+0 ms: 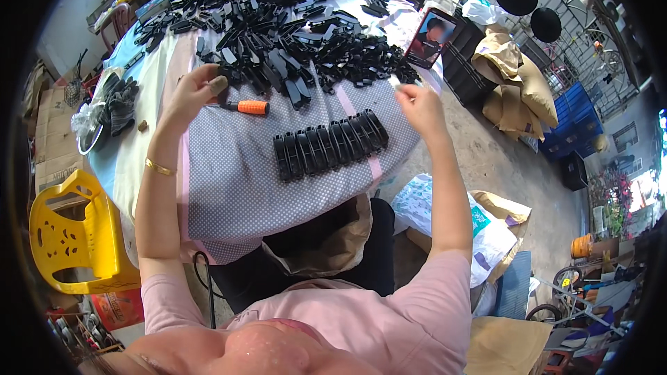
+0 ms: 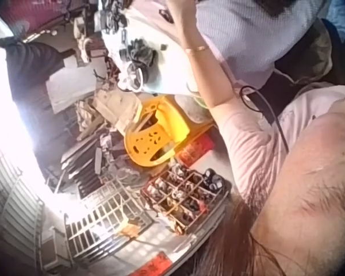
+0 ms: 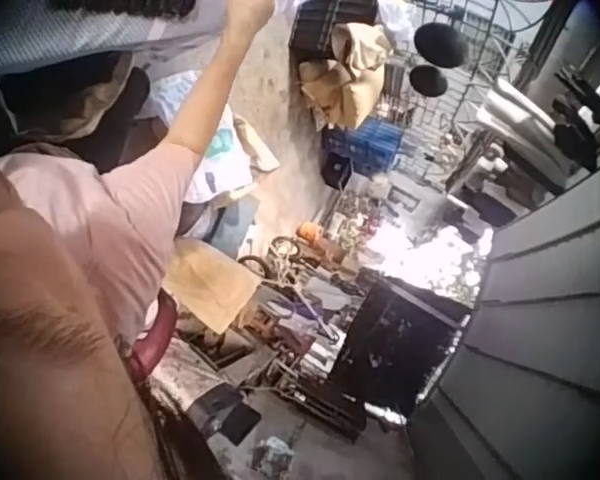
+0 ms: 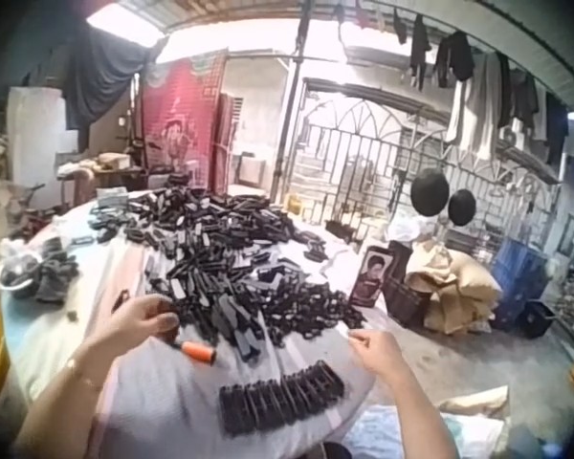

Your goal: Assembling small black plastic components by fitting them together manually.

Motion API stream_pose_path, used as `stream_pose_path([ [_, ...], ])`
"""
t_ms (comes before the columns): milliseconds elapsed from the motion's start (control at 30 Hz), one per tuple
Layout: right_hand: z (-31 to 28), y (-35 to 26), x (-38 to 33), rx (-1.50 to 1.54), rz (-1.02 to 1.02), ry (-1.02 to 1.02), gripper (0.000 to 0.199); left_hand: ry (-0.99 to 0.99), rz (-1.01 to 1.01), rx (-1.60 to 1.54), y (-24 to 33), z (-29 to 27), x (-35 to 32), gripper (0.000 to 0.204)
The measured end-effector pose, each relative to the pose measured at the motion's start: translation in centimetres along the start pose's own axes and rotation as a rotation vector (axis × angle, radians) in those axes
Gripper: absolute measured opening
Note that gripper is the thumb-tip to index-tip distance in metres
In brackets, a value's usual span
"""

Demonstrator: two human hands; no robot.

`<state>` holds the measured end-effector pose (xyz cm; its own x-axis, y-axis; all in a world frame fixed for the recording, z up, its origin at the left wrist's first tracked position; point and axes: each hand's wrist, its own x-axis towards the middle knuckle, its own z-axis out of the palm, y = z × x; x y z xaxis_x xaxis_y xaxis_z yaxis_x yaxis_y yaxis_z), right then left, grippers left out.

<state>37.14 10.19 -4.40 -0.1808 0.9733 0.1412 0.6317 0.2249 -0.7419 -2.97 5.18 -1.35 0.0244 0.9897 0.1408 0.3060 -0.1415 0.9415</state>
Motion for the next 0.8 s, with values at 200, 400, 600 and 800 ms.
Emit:
stream_pose_path([
  [200, -1.4, 5.4, 2.8, -0.577, -0.062, 0.270, 0.019, -0.298, -0.204, -0.635, 0.7, 4.5, -1.4, 0.030],
  [400, -1.5, 5.5, 2.9, -0.436, -0.023, 0.260, 0.017, -0.379, -0.189, -0.766, 0.0, 5.2, -1.6, 0.039],
  [600, -0.1, 2.6, 1.8, -0.197, -0.098, 0.260, 0.017, -0.458, -0.188, -0.842, 0.4, 5.6, -1.8, 0.032],
  [800, 3.2, -8.6, -1.4, 0.463, -0.179, 0.028, 0.014, -0.492, -0.217, -0.878, -0.2, 6.0, -1.9, 0.035],
])
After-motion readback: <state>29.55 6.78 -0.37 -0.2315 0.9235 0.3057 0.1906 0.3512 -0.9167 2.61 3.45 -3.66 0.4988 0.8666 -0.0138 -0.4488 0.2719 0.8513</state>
